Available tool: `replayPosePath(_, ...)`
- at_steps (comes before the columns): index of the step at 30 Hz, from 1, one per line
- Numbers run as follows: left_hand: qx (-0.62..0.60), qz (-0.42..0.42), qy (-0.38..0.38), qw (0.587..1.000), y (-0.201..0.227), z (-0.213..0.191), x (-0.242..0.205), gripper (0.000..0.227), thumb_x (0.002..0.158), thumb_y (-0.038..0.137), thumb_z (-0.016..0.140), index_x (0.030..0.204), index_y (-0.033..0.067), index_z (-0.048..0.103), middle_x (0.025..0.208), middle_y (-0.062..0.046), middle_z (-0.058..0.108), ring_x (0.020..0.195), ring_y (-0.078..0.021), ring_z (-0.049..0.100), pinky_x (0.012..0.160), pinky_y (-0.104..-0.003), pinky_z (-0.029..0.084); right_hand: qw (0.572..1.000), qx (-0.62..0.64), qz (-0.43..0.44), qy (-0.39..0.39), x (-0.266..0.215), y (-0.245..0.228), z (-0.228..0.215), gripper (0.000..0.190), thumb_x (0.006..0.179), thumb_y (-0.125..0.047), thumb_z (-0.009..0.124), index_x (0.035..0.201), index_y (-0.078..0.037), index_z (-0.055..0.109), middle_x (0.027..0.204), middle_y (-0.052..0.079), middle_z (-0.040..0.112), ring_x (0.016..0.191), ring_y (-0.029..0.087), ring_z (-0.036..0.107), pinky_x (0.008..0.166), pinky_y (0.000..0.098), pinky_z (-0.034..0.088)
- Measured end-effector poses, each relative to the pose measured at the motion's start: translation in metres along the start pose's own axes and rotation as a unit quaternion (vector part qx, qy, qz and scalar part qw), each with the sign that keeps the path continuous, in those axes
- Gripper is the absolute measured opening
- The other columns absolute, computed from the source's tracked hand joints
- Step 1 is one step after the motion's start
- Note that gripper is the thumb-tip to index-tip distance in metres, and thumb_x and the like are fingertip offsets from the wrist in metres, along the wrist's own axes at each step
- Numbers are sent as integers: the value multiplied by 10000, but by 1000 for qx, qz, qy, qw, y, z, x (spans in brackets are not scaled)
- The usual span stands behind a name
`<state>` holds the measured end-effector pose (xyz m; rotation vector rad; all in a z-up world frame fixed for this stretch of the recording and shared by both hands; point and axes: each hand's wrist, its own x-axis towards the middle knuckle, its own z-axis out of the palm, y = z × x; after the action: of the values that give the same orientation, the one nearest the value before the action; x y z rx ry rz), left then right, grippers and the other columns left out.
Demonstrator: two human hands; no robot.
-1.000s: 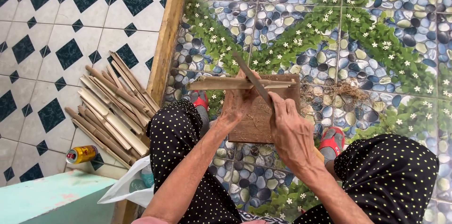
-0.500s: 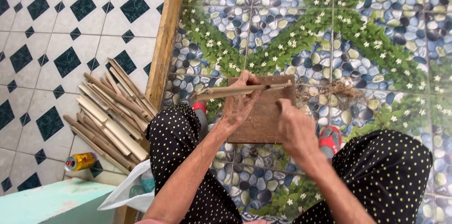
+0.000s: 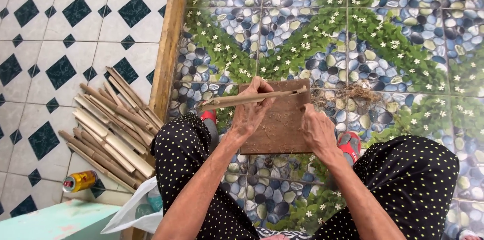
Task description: Shaving and shaping bamboo strips using a hand knife against a wooden block on the floor.
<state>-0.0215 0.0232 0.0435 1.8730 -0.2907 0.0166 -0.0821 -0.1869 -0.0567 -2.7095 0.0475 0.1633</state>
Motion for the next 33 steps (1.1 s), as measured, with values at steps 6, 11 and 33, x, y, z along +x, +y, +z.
replayPosePath(6, -46, -45, 3, 998, -14, -4, 6, 157, 911, 67, 775, 970, 109, 636, 857, -65, 680, 784, -172, 673, 742, -292, 620, 995, 73, 62, -36, 20, 84, 72, 281, 1091, -153, 318, 962, -72, 554, 693, 155, 636, 645, 327, 703, 676, 490, 624)
replayPosePath(11, -84, -90, 8, 992, -5, -6, 11, 218, 861, 112, 811, 1018, 110, 659, 895, -63, 693, 829, -145, 666, 776, -319, 614, 983, 43, 155, -82, 38, 93, 74, 444, 988, -275, 419, 838, 46, 686, 779, 329, 725, 813, 500, 752, 704, 611, 570)
replayPosePath(33, -52, -37, 69, 996, -23, 7, 15, 215, 890, 152, 656, 1097, 175, 603, 1021, 4, 693, 842, -156, 693, 714, -322, 632, 818, 525, 207, -108, 1, -31, -69, 394, 1033, -234, 552, 1385, -85, 646, 645, 78, 535, 444, 167, 456, 385, 311, 439)
